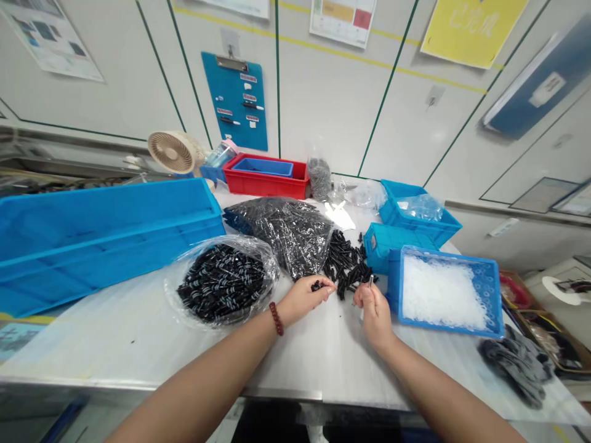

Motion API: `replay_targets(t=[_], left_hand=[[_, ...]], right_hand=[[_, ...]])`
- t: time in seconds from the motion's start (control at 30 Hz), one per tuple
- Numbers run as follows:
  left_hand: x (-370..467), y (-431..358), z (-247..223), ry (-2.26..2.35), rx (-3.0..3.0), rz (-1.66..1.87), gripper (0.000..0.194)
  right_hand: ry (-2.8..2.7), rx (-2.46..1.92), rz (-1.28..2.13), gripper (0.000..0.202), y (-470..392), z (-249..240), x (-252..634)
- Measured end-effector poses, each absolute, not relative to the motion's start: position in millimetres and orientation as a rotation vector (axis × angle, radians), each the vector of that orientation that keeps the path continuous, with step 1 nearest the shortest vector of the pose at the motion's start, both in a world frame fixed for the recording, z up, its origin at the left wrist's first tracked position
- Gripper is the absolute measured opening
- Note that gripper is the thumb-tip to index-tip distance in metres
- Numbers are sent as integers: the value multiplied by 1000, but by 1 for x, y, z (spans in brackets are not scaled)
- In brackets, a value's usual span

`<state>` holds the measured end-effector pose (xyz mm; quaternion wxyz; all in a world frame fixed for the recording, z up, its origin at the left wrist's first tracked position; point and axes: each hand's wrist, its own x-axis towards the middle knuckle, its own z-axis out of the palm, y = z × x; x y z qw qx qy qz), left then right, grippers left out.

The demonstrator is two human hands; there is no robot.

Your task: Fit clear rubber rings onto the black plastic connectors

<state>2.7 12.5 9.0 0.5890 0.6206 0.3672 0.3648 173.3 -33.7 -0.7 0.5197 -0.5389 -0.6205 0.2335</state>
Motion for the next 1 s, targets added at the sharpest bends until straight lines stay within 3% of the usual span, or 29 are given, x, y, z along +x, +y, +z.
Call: replay_targets(t=[0.77, 1.0], left_hand=[[4, 9, 14, 862, 1553, 833, 13], [6, 8, 2, 826, 1804, 785, 17]], right_hand=[[-1408, -1352, 675, 40, -44, -15, 180], [-1045, -1132, 906, 33, -35, -2, 178]])
